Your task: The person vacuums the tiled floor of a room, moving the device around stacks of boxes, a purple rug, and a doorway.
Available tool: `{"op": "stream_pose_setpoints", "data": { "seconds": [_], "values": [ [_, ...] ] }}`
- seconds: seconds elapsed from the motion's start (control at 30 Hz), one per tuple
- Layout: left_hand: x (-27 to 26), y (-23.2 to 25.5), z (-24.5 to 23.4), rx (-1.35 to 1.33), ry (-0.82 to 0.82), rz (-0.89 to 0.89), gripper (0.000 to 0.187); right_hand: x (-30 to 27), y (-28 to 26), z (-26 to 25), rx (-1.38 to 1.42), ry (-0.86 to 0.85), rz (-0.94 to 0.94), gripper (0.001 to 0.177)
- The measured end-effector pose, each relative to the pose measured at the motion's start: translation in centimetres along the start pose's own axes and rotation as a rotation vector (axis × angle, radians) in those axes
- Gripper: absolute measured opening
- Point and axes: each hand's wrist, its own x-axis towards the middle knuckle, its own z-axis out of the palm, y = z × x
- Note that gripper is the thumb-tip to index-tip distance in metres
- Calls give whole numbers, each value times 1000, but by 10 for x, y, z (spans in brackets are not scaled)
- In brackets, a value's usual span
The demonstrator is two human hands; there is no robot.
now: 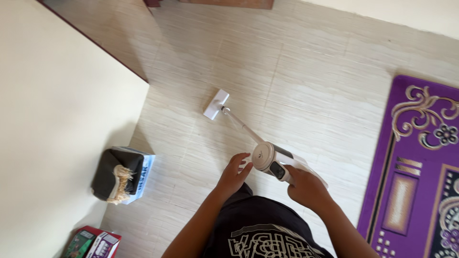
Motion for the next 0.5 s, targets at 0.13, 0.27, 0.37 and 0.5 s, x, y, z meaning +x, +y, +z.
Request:
{"op": "stream_pose_setpoints", "data": {
  "seconds": [0.13, 0.27, 0.37, 0.5],
  "values": [
    [-7, 7, 35, -17, -107, -73, 65, -32, 15, 4, 7, -18, 61, 61],
    [-23, 15, 72, -29, -184, -189, 71, -72, 33, 6, 46, 18, 110, 61],
    [-36, 15, 95, -40, -181, -124, 68, -100, 50, 8, 42, 30, 146, 60],
    [-58, 21, 125, -30, -198, -108, 62, -136, 70, 14, 19, 16, 181, 62]
  ]
}}
